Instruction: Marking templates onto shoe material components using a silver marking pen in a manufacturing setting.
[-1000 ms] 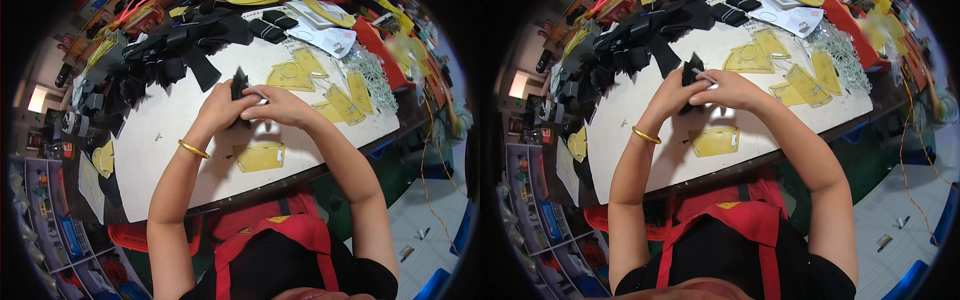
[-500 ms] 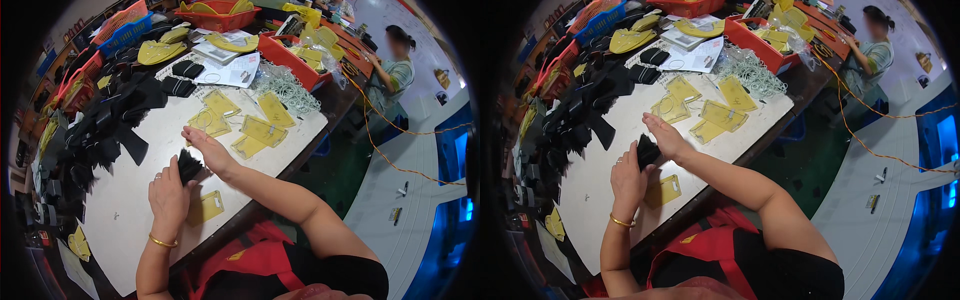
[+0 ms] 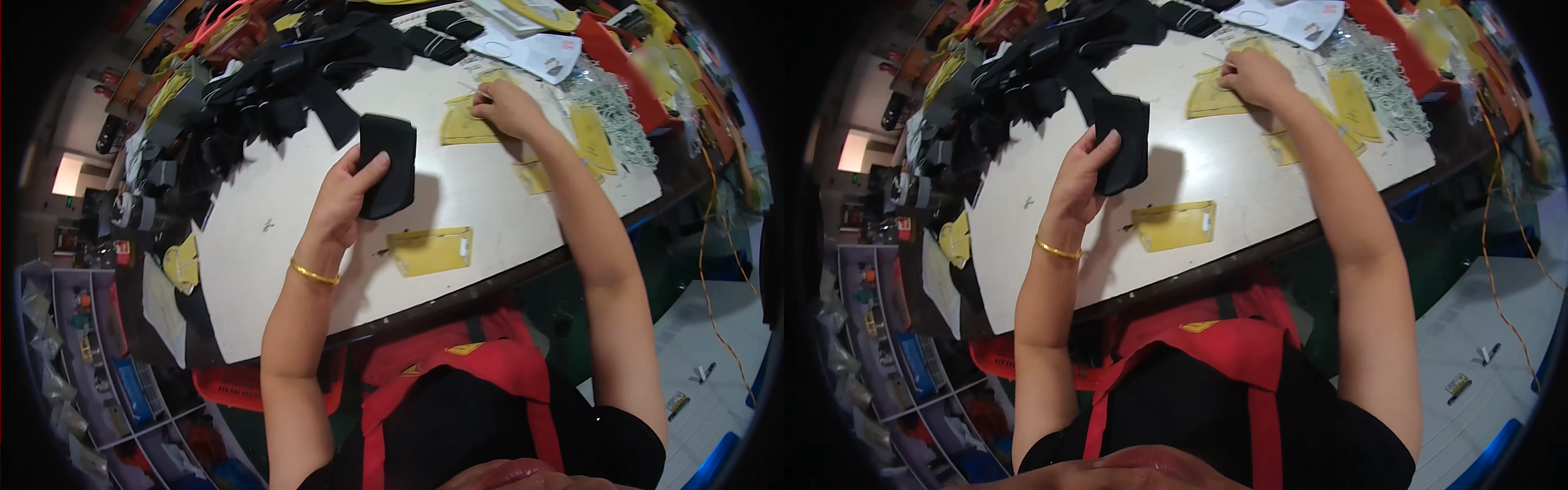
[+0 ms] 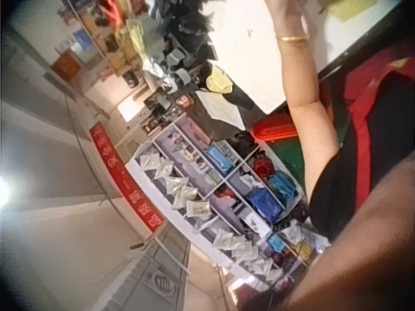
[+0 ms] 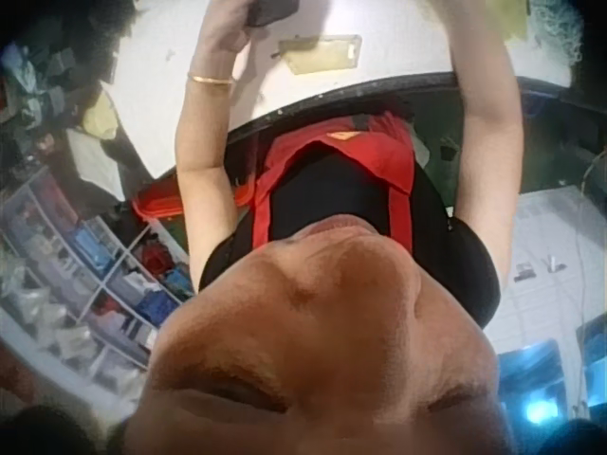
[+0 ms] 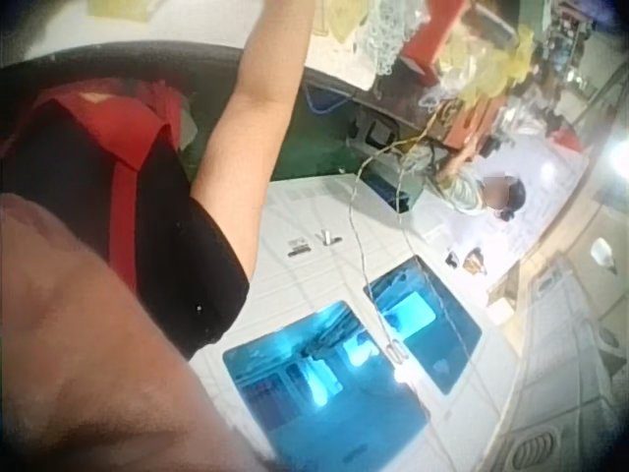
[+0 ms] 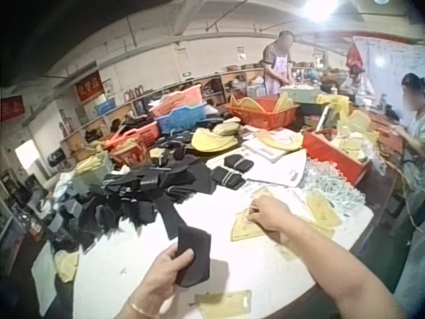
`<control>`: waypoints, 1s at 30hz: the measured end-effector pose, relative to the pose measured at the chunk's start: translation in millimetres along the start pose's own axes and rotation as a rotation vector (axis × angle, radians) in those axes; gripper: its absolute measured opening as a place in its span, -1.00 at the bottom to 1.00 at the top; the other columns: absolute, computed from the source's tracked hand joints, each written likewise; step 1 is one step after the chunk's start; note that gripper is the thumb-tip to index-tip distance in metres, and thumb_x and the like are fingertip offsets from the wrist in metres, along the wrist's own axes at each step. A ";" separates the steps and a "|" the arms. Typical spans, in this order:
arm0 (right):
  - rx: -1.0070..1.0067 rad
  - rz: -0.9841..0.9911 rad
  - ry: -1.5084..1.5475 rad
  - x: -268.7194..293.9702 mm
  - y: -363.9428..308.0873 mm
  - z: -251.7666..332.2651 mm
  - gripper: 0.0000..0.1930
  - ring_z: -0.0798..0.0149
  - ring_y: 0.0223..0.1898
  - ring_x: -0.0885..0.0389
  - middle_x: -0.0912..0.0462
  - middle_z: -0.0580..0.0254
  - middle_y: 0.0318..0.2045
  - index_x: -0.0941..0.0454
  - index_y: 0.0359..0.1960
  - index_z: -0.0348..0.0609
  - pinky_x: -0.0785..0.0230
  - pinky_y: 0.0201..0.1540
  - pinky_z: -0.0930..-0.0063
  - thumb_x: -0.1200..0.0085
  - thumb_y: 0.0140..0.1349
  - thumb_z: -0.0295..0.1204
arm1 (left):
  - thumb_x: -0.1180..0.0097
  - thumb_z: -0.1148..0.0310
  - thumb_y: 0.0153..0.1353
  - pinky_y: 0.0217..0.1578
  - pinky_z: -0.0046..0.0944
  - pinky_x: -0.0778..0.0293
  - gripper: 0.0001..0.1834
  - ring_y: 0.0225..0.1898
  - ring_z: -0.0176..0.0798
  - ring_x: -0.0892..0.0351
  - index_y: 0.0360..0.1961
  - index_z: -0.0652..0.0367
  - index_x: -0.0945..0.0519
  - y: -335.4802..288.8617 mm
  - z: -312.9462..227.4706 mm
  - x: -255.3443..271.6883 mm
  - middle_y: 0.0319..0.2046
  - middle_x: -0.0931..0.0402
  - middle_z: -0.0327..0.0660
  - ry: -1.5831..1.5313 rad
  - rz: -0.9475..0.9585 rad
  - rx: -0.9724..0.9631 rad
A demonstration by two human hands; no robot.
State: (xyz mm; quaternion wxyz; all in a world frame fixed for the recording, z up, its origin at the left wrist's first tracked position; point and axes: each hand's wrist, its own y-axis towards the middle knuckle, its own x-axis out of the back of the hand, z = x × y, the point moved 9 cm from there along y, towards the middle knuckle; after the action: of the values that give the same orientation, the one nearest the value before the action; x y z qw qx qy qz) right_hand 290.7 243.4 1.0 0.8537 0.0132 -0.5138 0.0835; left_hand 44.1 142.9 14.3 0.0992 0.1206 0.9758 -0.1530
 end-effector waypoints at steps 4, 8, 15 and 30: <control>0.104 -0.165 -0.105 7.0 -2.8 4.8 -0.73 0.02 -0.03 -0.60 -0.62 0.10 -0.11 -0.63 -0.17 -0.06 -0.44 0.01 0.16 -0.09 0.31 -0.17 | -0.18 0.19 0.37 -0.26 -0.30 -0.68 -0.63 -0.24 -0.29 -0.71 0.08 0.16 -0.52 -5.4 10.7 -1.5 -0.13 -0.66 -0.18 -0.271 0.017 0.094; 0.200 -0.084 -0.054 5.3 -10.3 18.5 -0.75 -0.02 -0.03 -0.58 -0.59 0.09 -0.10 -0.59 -0.13 -0.07 -0.43 0.01 0.16 0.00 0.37 -0.20 | -0.17 0.15 0.37 -0.23 -0.28 -0.68 -0.63 -0.22 -0.30 -0.71 0.07 0.14 -0.53 -10.0 11.3 2.9 -0.14 -0.66 -0.21 -0.355 -0.026 0.059; 0.314 -0.362 -0.069 10.3 -33.0 16.3 -0.81 -0.02 -0.20 -0.61 -0.60 0.00 -0.20 -0.51 -0.17 -0.13 -0.45 -0.10 0.18 0.02 0.40 -0.28 | -0.18 0.21 0.37 -0.03 -0.21 -0.64 -0.66 -0.07 -0.32 -0.67 0.08 0.10 -0.53 -9.8 23.1 -6.3 -0.07 -0.64 -0.23 -0.387 0.076 0.103; 0.399 0.140 1.371 16.1 -74.4 76.5 -0.45 0.53 -0.43 -0.48 -0.35 0.46 -0.62 -0.58 -0.43 -0.15 -0.18 -0.41 0.62 0.27 0.54 -0.02 | -0.38 0.48 0.12 -0.18 -0.38 -0.59 -0.53 -0.21 -0.35 -0.63 0.05 0.30 -0.53 -44.8 -36.4 -36.0 -0.16 -0.57 -0.21 0.229 0.225 -0.145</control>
State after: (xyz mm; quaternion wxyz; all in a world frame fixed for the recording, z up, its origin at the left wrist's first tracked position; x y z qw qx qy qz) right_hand 242.7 163.9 55.9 0.9584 0.0807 0.1634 0.2198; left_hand 60.8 105.8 68.9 0.0124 0.2384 0.9695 -0.0552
